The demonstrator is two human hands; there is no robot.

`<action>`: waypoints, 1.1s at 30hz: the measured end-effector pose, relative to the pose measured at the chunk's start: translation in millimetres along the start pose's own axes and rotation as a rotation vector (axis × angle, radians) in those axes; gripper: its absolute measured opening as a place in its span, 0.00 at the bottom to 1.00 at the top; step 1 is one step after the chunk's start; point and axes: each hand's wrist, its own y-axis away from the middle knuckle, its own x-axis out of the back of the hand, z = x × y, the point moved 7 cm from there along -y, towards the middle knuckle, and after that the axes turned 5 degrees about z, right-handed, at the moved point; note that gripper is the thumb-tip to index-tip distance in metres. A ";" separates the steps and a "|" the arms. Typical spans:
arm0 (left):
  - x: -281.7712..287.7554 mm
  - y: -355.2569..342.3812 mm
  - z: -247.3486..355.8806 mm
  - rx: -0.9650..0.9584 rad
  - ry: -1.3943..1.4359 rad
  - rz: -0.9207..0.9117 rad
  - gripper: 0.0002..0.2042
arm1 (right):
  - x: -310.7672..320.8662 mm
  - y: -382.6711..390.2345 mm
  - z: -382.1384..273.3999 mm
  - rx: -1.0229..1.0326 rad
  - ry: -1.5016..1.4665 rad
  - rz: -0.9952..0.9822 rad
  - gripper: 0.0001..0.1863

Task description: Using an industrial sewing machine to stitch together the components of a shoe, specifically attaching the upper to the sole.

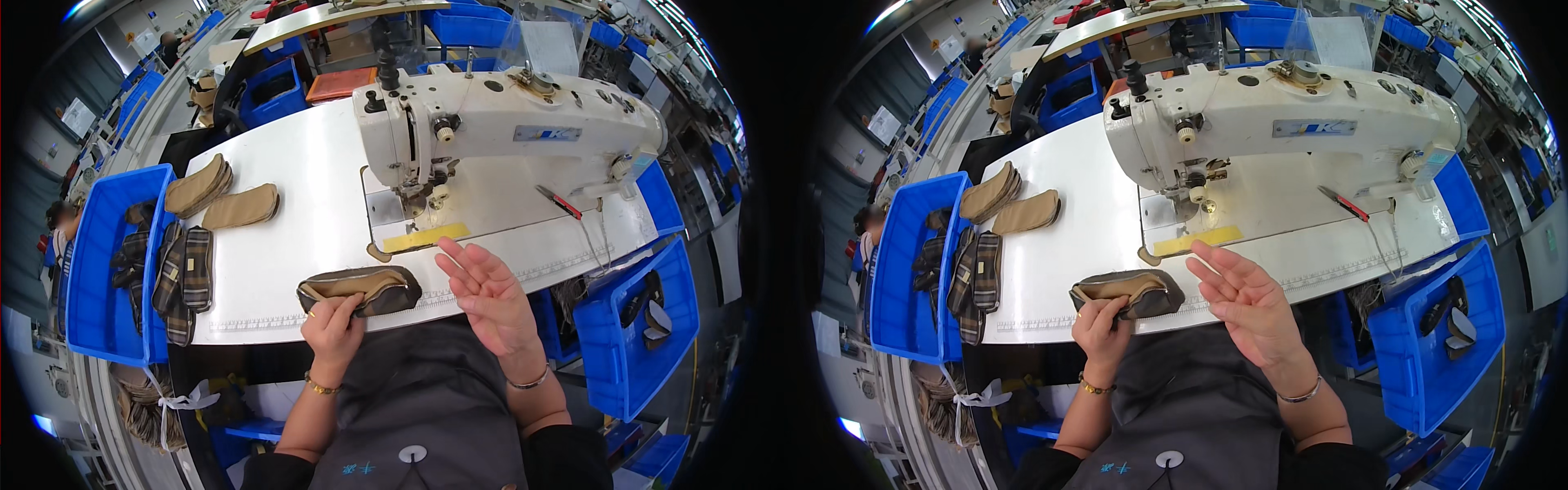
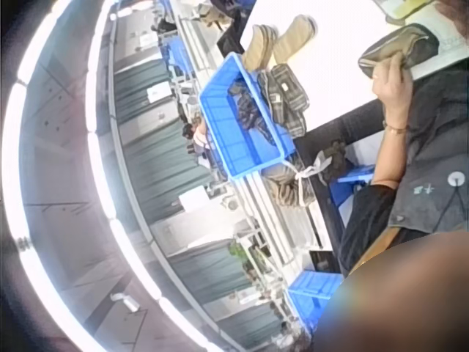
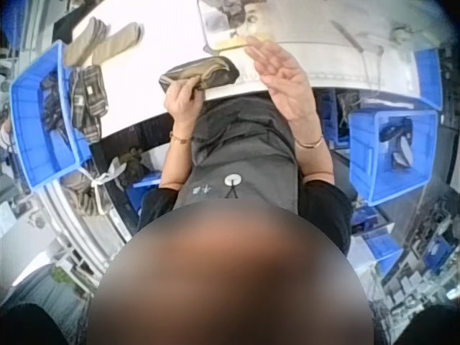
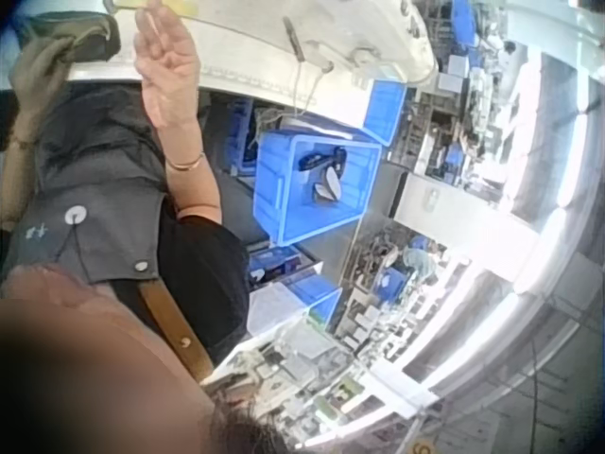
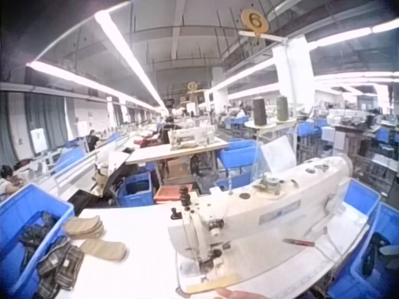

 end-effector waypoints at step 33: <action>1.0 1.9 2.9 -0.058 0.030 0.067 0.18 | -0.4 -1.4 3.3 0.058 -0.072 0.083 0.35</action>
